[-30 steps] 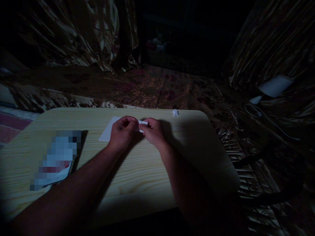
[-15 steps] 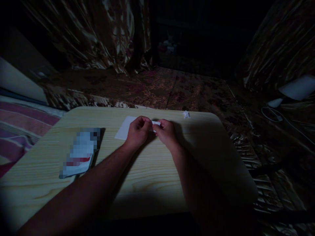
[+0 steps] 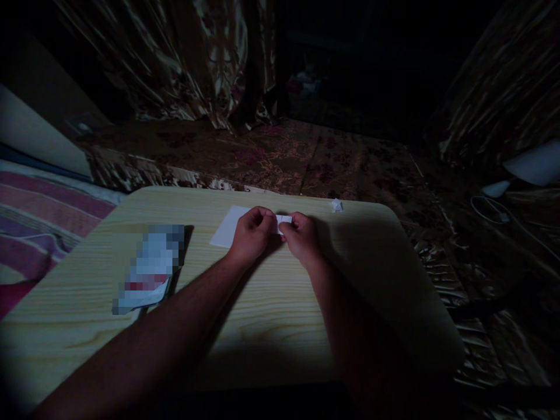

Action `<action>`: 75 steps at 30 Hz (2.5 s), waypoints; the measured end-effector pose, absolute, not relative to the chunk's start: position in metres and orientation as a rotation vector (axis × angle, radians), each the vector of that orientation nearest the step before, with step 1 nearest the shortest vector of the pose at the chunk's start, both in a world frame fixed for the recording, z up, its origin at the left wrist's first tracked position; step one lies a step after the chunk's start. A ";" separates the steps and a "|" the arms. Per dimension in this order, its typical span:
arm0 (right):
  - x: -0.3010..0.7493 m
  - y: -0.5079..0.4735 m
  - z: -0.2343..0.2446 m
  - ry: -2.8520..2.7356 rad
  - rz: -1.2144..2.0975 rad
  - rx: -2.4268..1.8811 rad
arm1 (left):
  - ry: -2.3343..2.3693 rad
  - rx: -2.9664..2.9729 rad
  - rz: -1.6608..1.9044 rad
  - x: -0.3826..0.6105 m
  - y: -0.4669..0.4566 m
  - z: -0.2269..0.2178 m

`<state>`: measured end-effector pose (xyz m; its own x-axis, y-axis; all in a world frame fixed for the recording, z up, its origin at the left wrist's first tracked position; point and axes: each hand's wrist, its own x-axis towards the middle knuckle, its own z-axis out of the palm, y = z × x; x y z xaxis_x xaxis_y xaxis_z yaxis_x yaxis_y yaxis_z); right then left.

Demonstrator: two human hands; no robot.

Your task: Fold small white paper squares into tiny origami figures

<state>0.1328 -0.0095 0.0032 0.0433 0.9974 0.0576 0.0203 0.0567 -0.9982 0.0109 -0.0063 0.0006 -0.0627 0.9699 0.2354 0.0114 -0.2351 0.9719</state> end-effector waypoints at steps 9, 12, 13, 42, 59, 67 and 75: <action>0.134 -0.009 0.003 -1.163 1.134 -1.183 | 1.098 1.311 1.347 0.010 -0.007 0.001; 0.135 -0.009 0.004 -1.178 1.117 -1.197 | 1.081 1.310 1.340 0.009 -0.007 0.001; 0.135 -0.009 0.004 -1.184 1.118 -1.198 | 1.080 1.315 1.344 0.009 -0.007 0.001; 0.133 -0.010 0.001 -1.205 1.097 -1.172 | 1.042 1.265 1.291 0.004 -0.005 0.004; 0.133 -0.009 0.000 -1.166 1.113 -1.090 | 1.000 1.231 1.277 0.005 -0.006 0.003; 0.134 -0.009 0.004 -1.200 0.965 -1.142 | 0.974 1.259 1.273 0.005 -0.005 0.000; 0.133 -0.012 0.008 -1.115 1.259 -1.090 | 1.066 1.212 1.330 0.003 -0.003 -0.001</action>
